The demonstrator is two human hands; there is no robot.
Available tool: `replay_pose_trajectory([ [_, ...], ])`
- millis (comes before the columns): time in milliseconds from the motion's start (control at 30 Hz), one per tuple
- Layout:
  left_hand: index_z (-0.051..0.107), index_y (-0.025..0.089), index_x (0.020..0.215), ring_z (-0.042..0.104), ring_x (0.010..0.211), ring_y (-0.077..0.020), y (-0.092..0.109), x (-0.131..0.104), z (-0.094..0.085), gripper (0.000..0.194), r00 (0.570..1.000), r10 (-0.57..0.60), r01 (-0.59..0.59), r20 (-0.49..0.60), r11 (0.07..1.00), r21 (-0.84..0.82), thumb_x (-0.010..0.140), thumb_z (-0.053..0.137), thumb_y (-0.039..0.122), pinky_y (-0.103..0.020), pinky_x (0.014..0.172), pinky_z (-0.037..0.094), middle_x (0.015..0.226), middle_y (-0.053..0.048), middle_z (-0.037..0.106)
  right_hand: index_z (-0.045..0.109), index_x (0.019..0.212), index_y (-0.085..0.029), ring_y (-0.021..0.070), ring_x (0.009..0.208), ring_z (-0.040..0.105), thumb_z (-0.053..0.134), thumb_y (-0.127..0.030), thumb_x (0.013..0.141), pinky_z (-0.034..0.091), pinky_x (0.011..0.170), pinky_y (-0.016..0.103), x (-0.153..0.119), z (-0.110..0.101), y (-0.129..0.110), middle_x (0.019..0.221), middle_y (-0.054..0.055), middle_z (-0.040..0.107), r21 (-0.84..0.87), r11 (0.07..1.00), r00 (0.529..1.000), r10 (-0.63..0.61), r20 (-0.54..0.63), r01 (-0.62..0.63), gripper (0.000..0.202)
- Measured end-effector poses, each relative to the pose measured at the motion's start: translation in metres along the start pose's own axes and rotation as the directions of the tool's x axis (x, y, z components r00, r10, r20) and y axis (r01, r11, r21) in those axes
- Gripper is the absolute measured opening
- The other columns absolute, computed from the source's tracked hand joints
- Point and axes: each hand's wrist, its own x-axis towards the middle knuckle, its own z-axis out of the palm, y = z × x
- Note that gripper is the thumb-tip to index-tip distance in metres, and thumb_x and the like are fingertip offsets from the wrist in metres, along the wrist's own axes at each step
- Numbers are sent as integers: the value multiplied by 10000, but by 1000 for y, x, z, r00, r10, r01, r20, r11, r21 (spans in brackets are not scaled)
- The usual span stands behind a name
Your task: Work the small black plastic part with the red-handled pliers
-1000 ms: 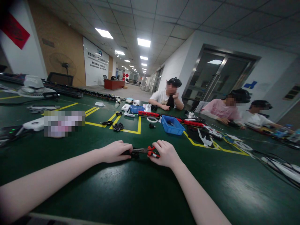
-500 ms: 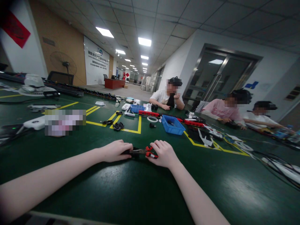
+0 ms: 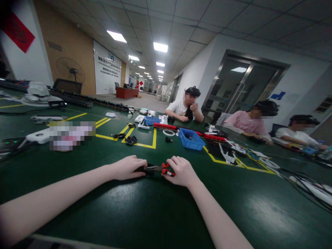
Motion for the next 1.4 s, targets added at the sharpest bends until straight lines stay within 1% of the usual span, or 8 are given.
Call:
replay_pose_trajectory([
  [200, 482, 224, 994, 626, 756, -184, 0, 0, -1, 156, 1000, -2, 2, -3, 1000, -3, 933, 516, 363, -313, 753, 413, 926, -5, 652, 609, 1004, -161, 198, 751, 587, 628, -413, 792, 455, 680, 329, 0, -1, -4, 896, 95, 640, 6, 1000, 1000, 3, 16, -3, 330],
  [367, 499, 228, 992, 622, 729, -179, 0, 0, -1, 162, 1000, -19, 19, 8, 1000, 4, 923, 527, 373, -310, 767, 415, 840, 3, 634, 618, 1004, -155, 203, 757, 581, 631, -423, 785, 448, 676, 334, 3, -1, -8, 895, 96, 637, -5, 1000, 999, -20, 32, 20, 346],
  [500, 502, 234, 1002, 623, 724, -186, -1, 0, 0, 185, 999, -35, 35, 7, 999, 11, 920, 530, 397, -310, 774, 421, 793, 9, 619, 624, 1038, -148, 223, 805, 584, 625, -429, 787, 436, 688, 348, 3, -1, -4, 940, 114, 642, -27, 999, 1000, -23, 5, 23, 377],
  [600, 500, 231, 1013, 626, 739, -193, -2, 0, 0, 194, 999, -41, 40, 11, 999, 23, 920, 530, 398, -312, 768, 422, 813, 0, 629, 621, 1066, -138, 238, 839, 587, 622, -429, 788, 433, 707, 361, 2, -1, -1, 966, 125, 647, -41, 999, 1000, 2, -26, -4, 402],
  [733, 495, 227, 1006, 626, 748, -184, -3, 0, 1, 173, 1000, -11, 11, 21, 1000, 4, 929, 517, 380, -321, 782, 420, 892, -8, 647, 622, 1058, -132, 241, 844, 590, 616, -433, 793, 439, 721, 365, 1, 1, 0, 974, 132, 651, -43, 999, 1000, 18, -6, -18, 401],
  [967, 507, 226, 1008, 627, 753, -192, -2, 0, 1, 177, 999, -29, 29, 13, 1000, 13, 927, 520, 383, -313, 759, 421, 843, -10, 632, 625, 1032, -150, 230, 818, 590, 602, -429, 808, 446, 710, 354, 1, 1, -2, 942, 121, 648, -31, 1000, 1000, 2, 12, -1, 358],
  [1200, 495, 221, 1005, 629, 763, -197, -1, 0, -1, 184, 1000, -26, 25, 9, 999, 33, 930, 515, 388, -313, 761, 426, 853, -11, 639, 616, 1033, -155, 223, 801, 589, 605, -450, 811, 447, 709, 351, 2, 2, -3, 939, 116, 651, -3, 999, 999, 45, -15, -45, 369],
  [1400, 491, 223, 1003, 631, 752, -193, -1, -1, -1, 179, 999, -25, 25, 24, 999, 23, 936, 507, 389, -321, 777, 425, 859, -7, 648, 622, 1036, -158, 227, 807, 591, 611, -447, 801, 447, 704, 356, 2, 2, -2, 941, 118, 651, 1, 999, 999, 44, -11, -44, 373],
])
